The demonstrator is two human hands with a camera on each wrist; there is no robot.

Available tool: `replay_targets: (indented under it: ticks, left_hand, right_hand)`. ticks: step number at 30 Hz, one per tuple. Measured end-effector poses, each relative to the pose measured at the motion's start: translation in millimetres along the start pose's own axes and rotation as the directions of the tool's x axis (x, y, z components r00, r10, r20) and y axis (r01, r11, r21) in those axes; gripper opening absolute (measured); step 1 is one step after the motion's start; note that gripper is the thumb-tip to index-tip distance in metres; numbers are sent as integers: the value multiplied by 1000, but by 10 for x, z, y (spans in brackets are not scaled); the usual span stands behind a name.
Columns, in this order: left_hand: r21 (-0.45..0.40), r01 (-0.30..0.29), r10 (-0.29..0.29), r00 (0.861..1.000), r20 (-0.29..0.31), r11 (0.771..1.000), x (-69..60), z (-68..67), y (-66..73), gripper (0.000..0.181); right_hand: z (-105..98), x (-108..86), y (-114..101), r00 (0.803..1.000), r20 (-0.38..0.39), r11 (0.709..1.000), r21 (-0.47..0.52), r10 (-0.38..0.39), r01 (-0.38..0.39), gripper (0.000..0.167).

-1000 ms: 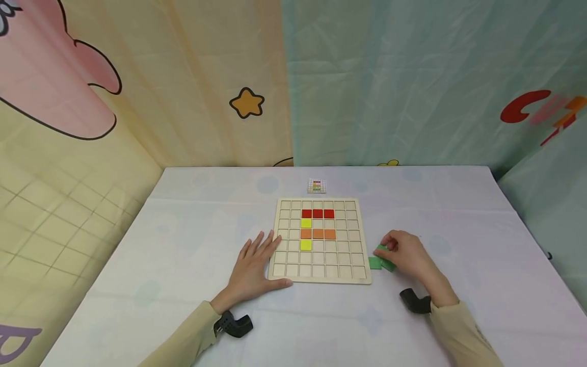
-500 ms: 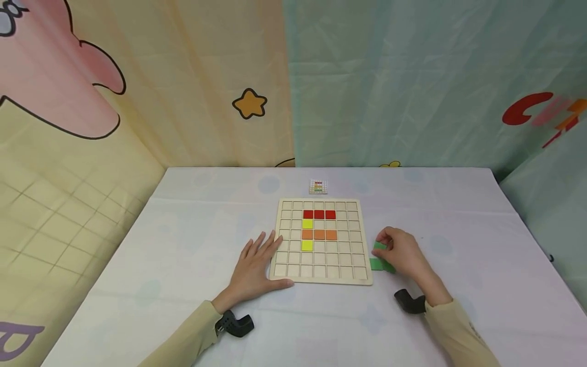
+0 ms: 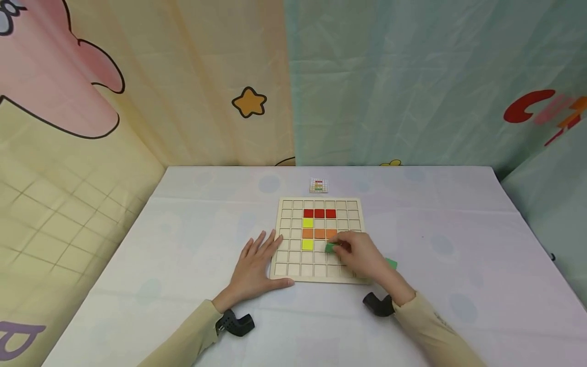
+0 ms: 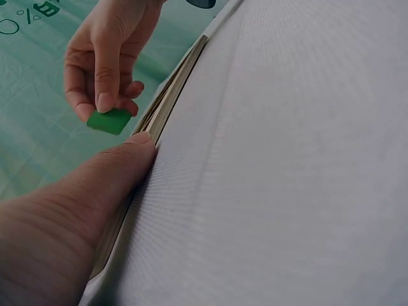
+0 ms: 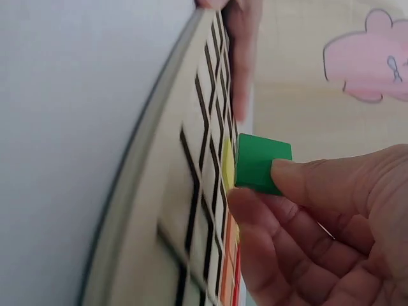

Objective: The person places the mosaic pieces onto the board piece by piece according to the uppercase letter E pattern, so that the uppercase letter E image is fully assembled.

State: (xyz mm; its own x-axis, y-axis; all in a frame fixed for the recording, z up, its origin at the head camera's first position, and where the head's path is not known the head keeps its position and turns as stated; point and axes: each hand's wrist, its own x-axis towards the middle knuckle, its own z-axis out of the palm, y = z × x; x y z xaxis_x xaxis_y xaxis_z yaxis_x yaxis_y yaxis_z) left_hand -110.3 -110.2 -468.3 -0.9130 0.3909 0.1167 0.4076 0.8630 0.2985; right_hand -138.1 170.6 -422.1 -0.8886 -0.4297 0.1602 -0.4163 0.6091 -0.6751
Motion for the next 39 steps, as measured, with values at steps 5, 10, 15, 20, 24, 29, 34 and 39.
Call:
replay_targets:
  ticks: [5, 10, 15, 20, 24, 29, 34, 39]
  left_hand:
    - [-2, -1, 1, 1000, -6, 1000, 7, 2, 2, 106]
    - [3, -3, 3, 1000, -7, 1000, 7, -5, 11, 106]
    - [5, -1, 1, 1000, -8, 1000, 5, -27, 16, 106]
    - [6, 1, -1, 1000, -4, 1000, 3, -22, 4, 106]
    - [5, -1, 1, 1000, -8, 1000, 2, -5, -3, 106]
    - [-3, -5, 5, 1000, -6, 1000, -1, 10, -3, 106]
    - [4, 7, -7, 1000, -3, 1000, 1, 10, -3, 106]
    - [0, -4, 4, 1000, -9, 1000, 2, 16, -6, 105]
  right_hand:
    - [271, 142, -155, 998, 59, 1000, 10, -1, 1, 7]
    - [369, 205, -225, 999, 44, 996, -89, 2, 2, 11]
    - [387, 220, -232, 999, 39, 993, -116, 5, 0, 9]
    - [393, 222, -227, 998, 51, 994, -105, 25, -19, 4]
    - [391, 209, -213, 998, 59, 995, -100, 13, -7, 2]
    - [329, 124, -114, 992, 99, 995, -51, -83, 89, 9]
    - [179, 17, 5, 984, 98, 989, 26, -151, 149, 12]
    - [-61, -81, 131, 991, 64, 993, -1, -116, 117, 8]
